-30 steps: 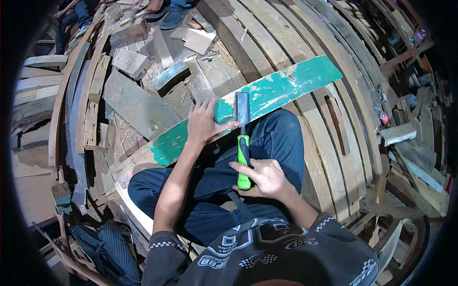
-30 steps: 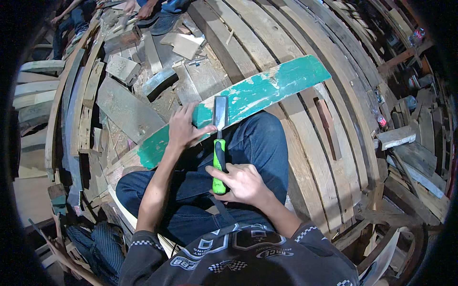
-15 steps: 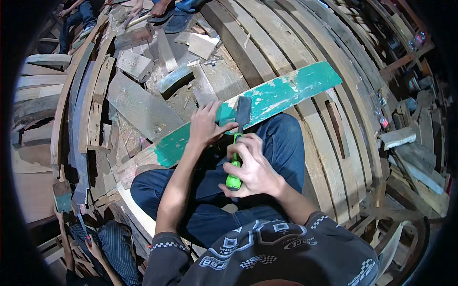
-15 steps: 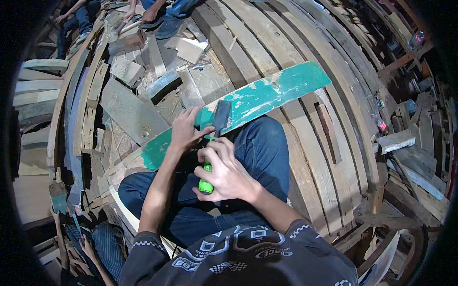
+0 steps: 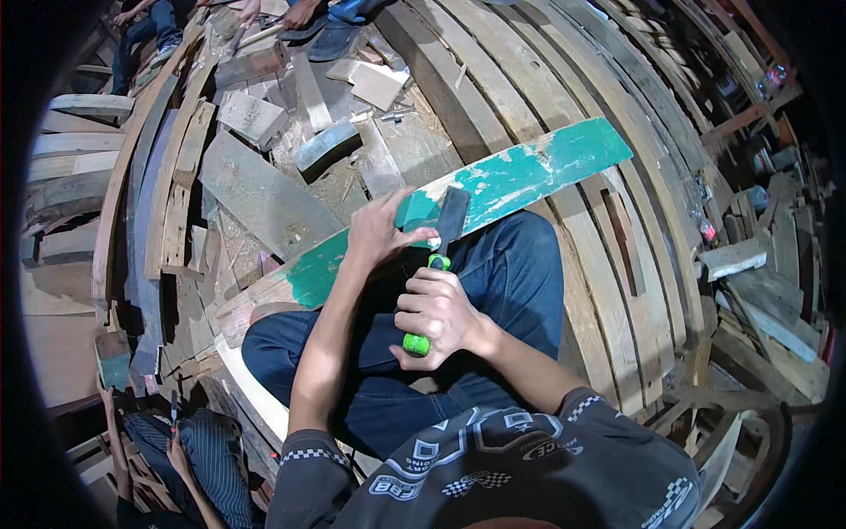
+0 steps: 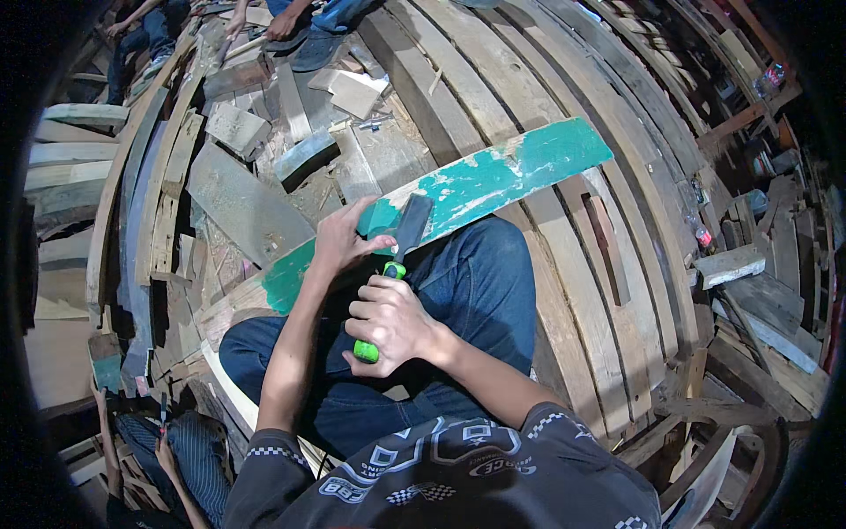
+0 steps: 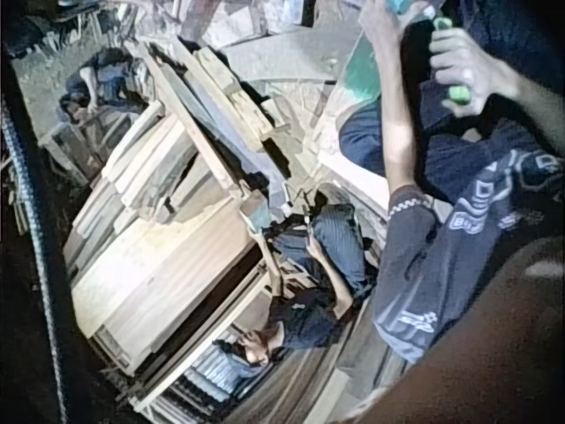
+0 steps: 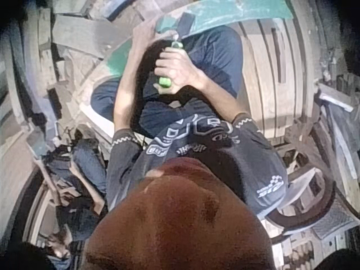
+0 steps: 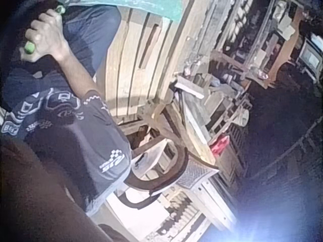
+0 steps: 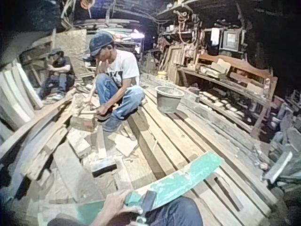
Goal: The person uses a chisel and a hammer to carve or shave a green painted wooden board while sitting on a pile of lumber.
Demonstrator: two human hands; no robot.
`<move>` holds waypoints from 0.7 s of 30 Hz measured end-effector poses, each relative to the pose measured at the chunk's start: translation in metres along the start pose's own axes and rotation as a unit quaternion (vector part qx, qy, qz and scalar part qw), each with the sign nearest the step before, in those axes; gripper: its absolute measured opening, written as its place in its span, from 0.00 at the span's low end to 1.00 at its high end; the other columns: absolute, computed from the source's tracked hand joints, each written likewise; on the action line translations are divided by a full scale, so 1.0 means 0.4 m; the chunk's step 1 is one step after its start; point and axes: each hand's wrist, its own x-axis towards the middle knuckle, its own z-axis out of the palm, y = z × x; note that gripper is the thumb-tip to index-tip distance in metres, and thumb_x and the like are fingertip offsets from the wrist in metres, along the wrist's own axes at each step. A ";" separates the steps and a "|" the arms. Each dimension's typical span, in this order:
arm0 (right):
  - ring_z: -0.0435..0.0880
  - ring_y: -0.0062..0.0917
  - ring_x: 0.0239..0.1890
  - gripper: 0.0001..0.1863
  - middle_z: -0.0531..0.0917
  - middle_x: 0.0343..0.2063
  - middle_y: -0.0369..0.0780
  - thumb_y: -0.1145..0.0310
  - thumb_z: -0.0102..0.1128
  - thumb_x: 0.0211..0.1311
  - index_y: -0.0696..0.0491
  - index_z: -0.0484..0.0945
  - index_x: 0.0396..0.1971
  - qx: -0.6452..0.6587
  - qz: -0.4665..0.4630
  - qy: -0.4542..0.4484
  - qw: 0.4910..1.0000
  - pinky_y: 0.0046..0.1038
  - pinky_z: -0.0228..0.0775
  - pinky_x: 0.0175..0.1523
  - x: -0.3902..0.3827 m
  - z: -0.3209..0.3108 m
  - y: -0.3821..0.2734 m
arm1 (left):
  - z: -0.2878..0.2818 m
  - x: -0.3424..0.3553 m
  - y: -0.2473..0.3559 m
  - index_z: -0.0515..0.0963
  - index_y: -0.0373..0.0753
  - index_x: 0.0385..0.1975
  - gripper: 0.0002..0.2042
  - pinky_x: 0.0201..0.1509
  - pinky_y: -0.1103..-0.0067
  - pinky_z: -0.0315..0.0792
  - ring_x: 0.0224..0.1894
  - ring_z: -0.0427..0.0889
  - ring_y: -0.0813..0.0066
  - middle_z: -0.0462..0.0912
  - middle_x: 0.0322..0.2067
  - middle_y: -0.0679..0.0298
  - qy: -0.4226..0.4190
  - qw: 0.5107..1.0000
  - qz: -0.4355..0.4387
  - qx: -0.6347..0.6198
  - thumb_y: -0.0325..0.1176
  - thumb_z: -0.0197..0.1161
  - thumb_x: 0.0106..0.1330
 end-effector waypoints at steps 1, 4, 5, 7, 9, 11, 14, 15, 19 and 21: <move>0.67 0.31 0.17 0.18 0.66 0.14 0.35 0.58 0.70 0.29 0.49 0.67 0.10 0.000 0.000 0.000 1.000 0.33 0.60 0.26 0.002 0.002 0.001 | -0.001 0.002 0.005 0.76 0.43 0.56 0.42 0.43 0.62 0.79 0.43 0.86 0.52 0.85 0.44 0.53 -0.006 1.000 -0.014 0.005 0.67 0.71 0.46; 0.66 0.30 0.17 0.19 0.65 0.14 0.35 0.57 0.69 0.31 0.49 0.66 0.10 -0.011 -0.003 0.021 1.000 0.32 0.59 0.26 0.005 0.020 0.006 | 0.004 0.002 0.002 0.76 0.45 0.56 0.41 0.43 0.62 0.79 0.44 0.85 0.52 0.85 0.44 0.55 0.003 1.000 -0.019 0.011 0.67 0.71 0.45; 0.66 0.30 0.17 0.19 0.65 0.14 0.35 0.57 0.69 0.31 0.49 0.66 0.10 -0.010 -0.003 0.022 1.000 0.32 0.59 0.26 0.004 0.028 0.007 | 0.004 0.001 0.000 0.76 0.46 0.56 0.41 0.43 0.62 0.79 0.44 0.85 0.52 0.85 0.43 0.55 0.012 1.000 -0.014 0.010 0.67 0.71 0.45; 0.67 0.29 0.18 0.19 0.65 0.14 0.34 0.56 0.69 0.32 0.48 0.66 0.10 -0.020 -0.003 -0.003 1.000 0.32 0.60 0.27 -0.003 0.040 0.009 | 0.005 -0.002 -0.004 0.76 0.46 0.56 0.40 0.44 0.62 0.79 0.44 0.85 0.51 0.85 0.43 0.55 0.007 1.000 -0.017 0.008 0.67 0.70 0.46; 0.67 0.29 0.19 0.19 0.66 0.14 0.34 0.56 0.69 0.33 0.48 0.66 0.10 -0.025 0.001 -0.020 0.999 0.31 0.61 0.28 -0.015 0.049 0.012 | 0.010 -0.002 -0.009 0.76 0.46 0.57 0.40 0.44 0.62 0.78 0.44 0.85 0.50 0.85 0.44 0.55 0.005 1.000 -0.011 0.009 0.66 0.70 0.46; 0.68 0.29 0.20 0.19 0.66 0.15 0.34 0.56 0.70 0.35 0.48 0.67 0.10 -0.038 0.004 -0.050 0.998 0.31 0.62 0.29 -0.018 0.055 0.012 | 0.009 -0.006 -0.013 0.76 0.46 0.57 0.40 0.44 0.62 0.78 0.45 0.85 0.50 0.85 0.44 0.55 0.010 1.000 -0.010 0.008 0.66 0.70 0.46; 0.68 0.29 0.20 0.19 0.67 0.15 0.35 0.56 0.70 0.35 0.49 0.67 0.11 -0.039 0.010 -0.041 0.998 0.32 0.63 0.30 -0.008 0.057 0.005 | 0.013 -0.005 -0.017 0.76 0.46 0.56 0.39 0.44 0.62 0.78 0.45 0.84 0.50 0.85 0.44 0.55 0.015 1.000 -0.010 0.005 0.66 0.70 0.47; 0.68 0.29 0.20 0.19 0.67 0.15 0.35 0.56 0.70 0.35 0.49 0.67 0.11 -0.039 0.010 -0.042 0.998 0.32 0.63 0.30 -0.005 0.057 0.005 | 0.015 -0.005 -0.018 0.77 0.46 0.56 0.39 0.44 0.62 0.78 0.45 0.85 0.51 0.85 0.44 0.55 0.016 1.000 -0.012 0.004 0.65 0.70 0.47; 0.68 0.31 0.21 0.19 0.67 0.16 0.36 0.56 0.70 0.36 0.49 0.68 0.12 -0.040 0.015 -0.029 0.999 0.33 0.63 0.31 -0.003 0.065 0.006 | 0.007 -0.007 -0.010 0.77 0.45 0.56 0.39 0.44 0.62 0.78 0.45 0.84 0.51 0.85 0.44 0.55 0.020 1.000 -0.018 -0.011 0.66 0.69 0.47; 0.68 0.31 0.22 0.18 0.68 0.16 0.36 0.57 0.70 0.35 0.49 0.70 0.13 -0.051 0.018 -0.013 0.998 0.33 0.63 0.33 -0.006 0.072 0.005 | 0.009 -0.005 -0.014 0.77 0.44 0.55 0.38 0.45 0.62 0.77 0.45 0.84 0.51 0.85 0.43 0.55 0.028 1.000 -0.002 -0.011 0.65 0.69 0.49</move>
